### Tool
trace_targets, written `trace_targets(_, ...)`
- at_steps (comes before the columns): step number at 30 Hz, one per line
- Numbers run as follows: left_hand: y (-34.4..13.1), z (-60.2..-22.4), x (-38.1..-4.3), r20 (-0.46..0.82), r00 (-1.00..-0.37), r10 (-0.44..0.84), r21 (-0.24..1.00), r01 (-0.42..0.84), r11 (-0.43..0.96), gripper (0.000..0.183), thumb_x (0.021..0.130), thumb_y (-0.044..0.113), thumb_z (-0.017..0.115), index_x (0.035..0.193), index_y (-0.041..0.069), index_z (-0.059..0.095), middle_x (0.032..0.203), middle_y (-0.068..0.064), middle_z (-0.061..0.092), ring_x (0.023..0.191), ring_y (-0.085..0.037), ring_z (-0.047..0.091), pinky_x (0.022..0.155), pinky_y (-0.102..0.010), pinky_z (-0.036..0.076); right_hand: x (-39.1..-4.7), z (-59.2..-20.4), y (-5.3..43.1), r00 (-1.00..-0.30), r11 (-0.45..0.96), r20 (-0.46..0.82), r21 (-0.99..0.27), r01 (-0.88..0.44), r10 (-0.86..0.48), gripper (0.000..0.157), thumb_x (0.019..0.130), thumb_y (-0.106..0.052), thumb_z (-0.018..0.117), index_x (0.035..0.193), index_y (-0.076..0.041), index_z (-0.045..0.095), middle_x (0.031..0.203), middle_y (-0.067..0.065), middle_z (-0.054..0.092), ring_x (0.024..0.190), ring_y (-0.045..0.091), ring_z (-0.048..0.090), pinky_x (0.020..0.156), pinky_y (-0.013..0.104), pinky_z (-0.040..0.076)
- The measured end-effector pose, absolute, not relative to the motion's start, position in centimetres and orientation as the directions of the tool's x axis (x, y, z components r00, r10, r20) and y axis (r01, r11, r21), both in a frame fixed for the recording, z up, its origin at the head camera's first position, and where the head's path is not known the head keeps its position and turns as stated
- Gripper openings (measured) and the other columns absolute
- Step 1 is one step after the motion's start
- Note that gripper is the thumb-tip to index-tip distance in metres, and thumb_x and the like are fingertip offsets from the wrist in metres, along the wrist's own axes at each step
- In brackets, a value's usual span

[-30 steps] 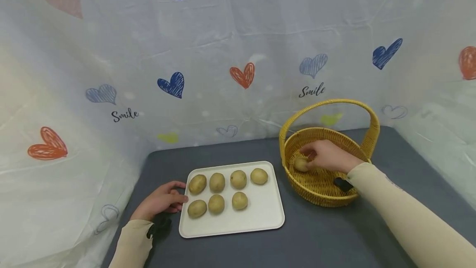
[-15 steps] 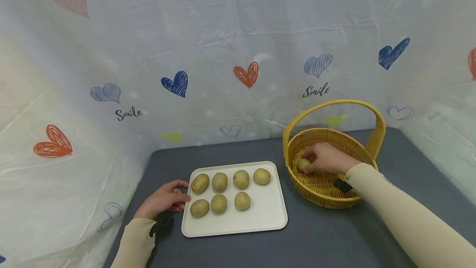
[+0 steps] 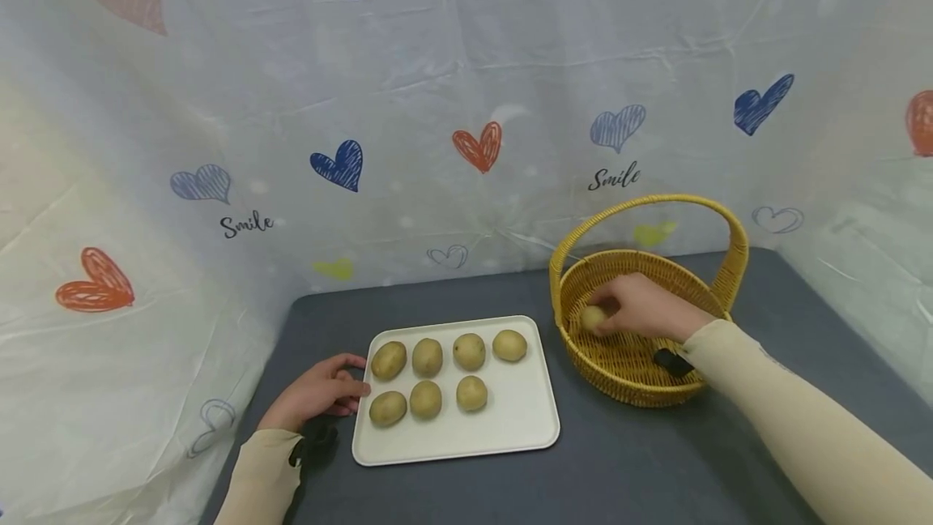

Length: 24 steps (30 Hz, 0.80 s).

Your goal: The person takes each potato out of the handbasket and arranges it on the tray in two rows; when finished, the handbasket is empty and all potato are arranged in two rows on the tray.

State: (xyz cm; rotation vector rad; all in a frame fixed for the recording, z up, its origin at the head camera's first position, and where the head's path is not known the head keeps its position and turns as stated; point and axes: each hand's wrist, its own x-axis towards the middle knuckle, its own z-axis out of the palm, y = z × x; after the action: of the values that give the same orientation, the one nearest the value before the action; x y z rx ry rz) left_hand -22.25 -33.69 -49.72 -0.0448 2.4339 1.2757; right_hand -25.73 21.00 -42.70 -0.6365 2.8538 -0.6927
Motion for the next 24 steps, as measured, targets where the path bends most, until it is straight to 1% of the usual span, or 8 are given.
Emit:
trace_targets(2, -33.8, -49.7, -22.2, -0.355, -0.923, 0.151, 0.787, -0.207, 0.581, 0.063, 0.096, 0.024, 0.082, 0.147, 0.002, 0.054, 0.085, -0.007, 0.070, 0.076, -0.019, 0.071, 0.070, -0.034, 0.061, -25.1, -42.1, 20.7, -0.899, 0.798, -0.015, -0.467, -0.381, -0.438, 0.041, 0.090, -0.024, 0.088, 0.126, -0.005, 0.079, 0.113, 0.004, 0.080, 0.102, 0.019, 0.073, 0.093, 0.048, 0.061)
trace_targets(6, -33.8, -49.9, -22.2, -0.354, -0.923, 0.152, 0.788, -0.207, 0.579, 0.063, 0.095, 0.026, 0.082, 0.147, 0.003, 0.055, 0.085, -0.007, 0.070, 0.077, -0.019, 0.071, 0.070, -0.034, 0.061, -23.4, -41.0, 20.0, -0.906, 0.796, 0.014, -0.471, -0.380, -0.424, 0.040, 0.092, -0.025, 0.087, 0.127, -0.010, 0.079, 0.115, 0.000, 0.080, 0.104, 0.016, 0.072, 0.092, 0.045, 0.060)
trace_targets(12, -33.8, -50.2, -22.4, -0.355, -0.923, 0.147, 0.789, -0.211, 0.576, 0.063, 0.095, 0.025, 0.083, 0.147, 0.004, 0.055, 0.085, -0.007, 0.070, 0.077, -0.019, 0.072, 0.070, -0.035, 0.061, -20.6, -39.7, 18.6, -0.910, 0.778, 0.085, -0.490, -0.393, -0.406, 0.033, 0.089, -0.026, 0.091, 0.119, -0.018, 0.081, 0.106, -0.007, 0.077, 0.096, 0.012, 0.069, 0.086, 0.038, 0.058)
trace_targets(16, -33.9, -50.3, -22.4, -0.357, -0.923, 0.144, 0.790, -0.215, 0.574, 0.063, 0.095, 0.025, 0.083, 0.148, 0.004, 0.055, 0.085, -0.007, 0.069, 0.077, -0.020, 0.072, 0.071, -0.035, 0.061, -19.1, -39.7, 17.2, -0.903, 0.760, 0.142, -0.497, -0.418, -0.405, 0.032, 0.086, -0.026, 0.093, 0.114, -0.018, 0.080, 0.102, -0.009, 0.075, 0.094, 0.011, 0.067, 0.084, 0.037, 0.058)
trace_targets(19, -34.1, -50.3, -22.4, -0.354, -0.924, 0.145, 0.789, -0.212, 0.576, 0.064, 0.095, 0.026, 0.083, 0.149, 0.004, 0.054, 0.086, -0.007, 0.069, 0.077, -0.019, 0.072, 0.071, -0.035, 0.061, -18.3, -40.2, 15.9, -0.894, 0.747, 0.179, -0.495, -0.443, -0.411, 0.035, 0.085, -0.024, 0.095, 0.115, -0.014, 0.079, 0.102, -0.007, 0.075, 0.094, 0.010, 0.068, 0.085, 0.037, 0.060)
trace_targets(24, -34.1, -50.0, -22.3, -0.351, -0.926, 0.139, 0.786, -0.210, 0.581, 0.065, 0.095, 0.026, 0.083, 0.149, 0.004, 0.054, 0.087, -0.008, 0.070, 0.077, -0.019, 0.072, 0.071, -0.035, 0.061, -17.3, -42.1, 13.3, -0.887, 0.723, 0.184, -0.522, -0.453, -0.423, 0.039, 0.084, -0.022, 0.095, 0.118, -0.011, 0.078, 0.104, -0.005, 0.074, 0.093, 0.008, 0.067, 0.082, 0.034, 0.060)
